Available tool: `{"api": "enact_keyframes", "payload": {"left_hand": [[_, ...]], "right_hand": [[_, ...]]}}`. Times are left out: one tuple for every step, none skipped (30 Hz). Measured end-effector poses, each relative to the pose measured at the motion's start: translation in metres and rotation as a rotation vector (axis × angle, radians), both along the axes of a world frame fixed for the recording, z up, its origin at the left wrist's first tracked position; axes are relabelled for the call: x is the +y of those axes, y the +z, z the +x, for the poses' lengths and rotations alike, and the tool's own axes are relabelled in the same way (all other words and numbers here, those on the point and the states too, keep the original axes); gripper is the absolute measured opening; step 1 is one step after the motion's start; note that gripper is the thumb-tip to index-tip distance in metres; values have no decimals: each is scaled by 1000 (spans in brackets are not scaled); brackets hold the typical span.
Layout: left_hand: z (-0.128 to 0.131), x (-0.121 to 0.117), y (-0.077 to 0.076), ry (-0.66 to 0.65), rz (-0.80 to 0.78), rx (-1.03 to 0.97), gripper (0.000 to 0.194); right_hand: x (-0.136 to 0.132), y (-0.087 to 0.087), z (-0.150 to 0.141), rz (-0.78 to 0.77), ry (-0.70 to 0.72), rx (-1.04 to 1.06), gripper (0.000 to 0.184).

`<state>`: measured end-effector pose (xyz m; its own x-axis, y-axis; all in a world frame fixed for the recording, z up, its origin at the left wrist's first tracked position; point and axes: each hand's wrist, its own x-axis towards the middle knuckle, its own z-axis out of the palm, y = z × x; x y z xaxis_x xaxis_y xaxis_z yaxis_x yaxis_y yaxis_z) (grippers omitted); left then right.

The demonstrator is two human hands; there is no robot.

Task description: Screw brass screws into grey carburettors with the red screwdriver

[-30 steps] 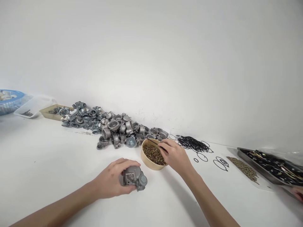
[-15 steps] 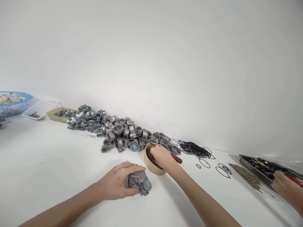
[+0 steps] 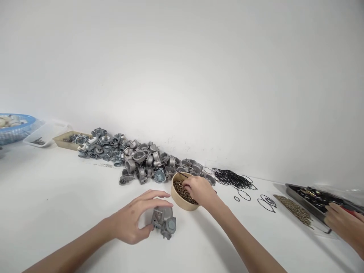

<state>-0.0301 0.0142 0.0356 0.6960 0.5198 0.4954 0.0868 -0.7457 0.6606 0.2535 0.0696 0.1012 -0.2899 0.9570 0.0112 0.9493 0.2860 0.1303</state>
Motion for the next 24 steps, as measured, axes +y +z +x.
{"api": "enact_keyframes", "payload": {"left_hand": [[-1,0,1,11,29,-55,70],[-1,-1,3,38,62,-115,65],[-1,-1,4,77,98,-175,58],[0,0,4,126,136,-232,52],[1,0,5,177,174,-282,46],[2,1,5,222,212,-324,41],[3,1,5,253,249,-358,37],[5,2,5,272,286,-384,34],[6,2,4,281,319,-403,32],[8,3,4,280,349,-417,30],[9,2,3,274,375,-428,28],[10,2,2,269,397,-439,27],[11,1,1,268,409,-450,25],[11,0,0,272,413,-462,23],[12,0,0,281,408,-475,21],[13,-1,0,295,398,-488,19],[13,-1,-1,310,387,-499,17],[14,-2,0,324,378,-509,14],[14,-2,0,335,373,-515,12],[14,-2,1,343,372,-519,11],[13,-2,2,350,371,-520,10],[12,-2,3,355,370,-517,9],[11,-2,4,358,370,-511,10],[8,-1,6,353,374,-500,11]], "right_hand": [[-4,2,0,34,18,53,19],[-8,4,0,69,41,109,23],[-13,7,-2,103,70,168,25],[-18,10,-5,133,105,227,26],[-25,13,-9,157,143,284,25],[-32,16,-14,175,184,336,24],[-39,18,-20,186,225,382,23],[-47,21,-26,190,263,418,23],[-54,23,-33,189,303,453,21],[-61,24,-40,185,349,491,21],[-67,26,-47,178,401,540,21],[-72,27,-54,170,451,597,22],[-75,28,-60,156,491,649,23],[-77,29,-65,136,514,695,24],[-79,30,-69,112,520,727,25],[-79,30,-72,86,507,743,25],[-79,30,-75,62,491,752,26],[-79,29,-76,44,478,756,27],[-78,28,-77,34,469,761,28],[-77,27,-77,33,463,767,28],[-76,25,-76,36,457,776,27],[-75,23,-74,40,448,790,26],[-74,21,-70,48,433,806,26],[-72,20,-66,57,409,819,25]]}}
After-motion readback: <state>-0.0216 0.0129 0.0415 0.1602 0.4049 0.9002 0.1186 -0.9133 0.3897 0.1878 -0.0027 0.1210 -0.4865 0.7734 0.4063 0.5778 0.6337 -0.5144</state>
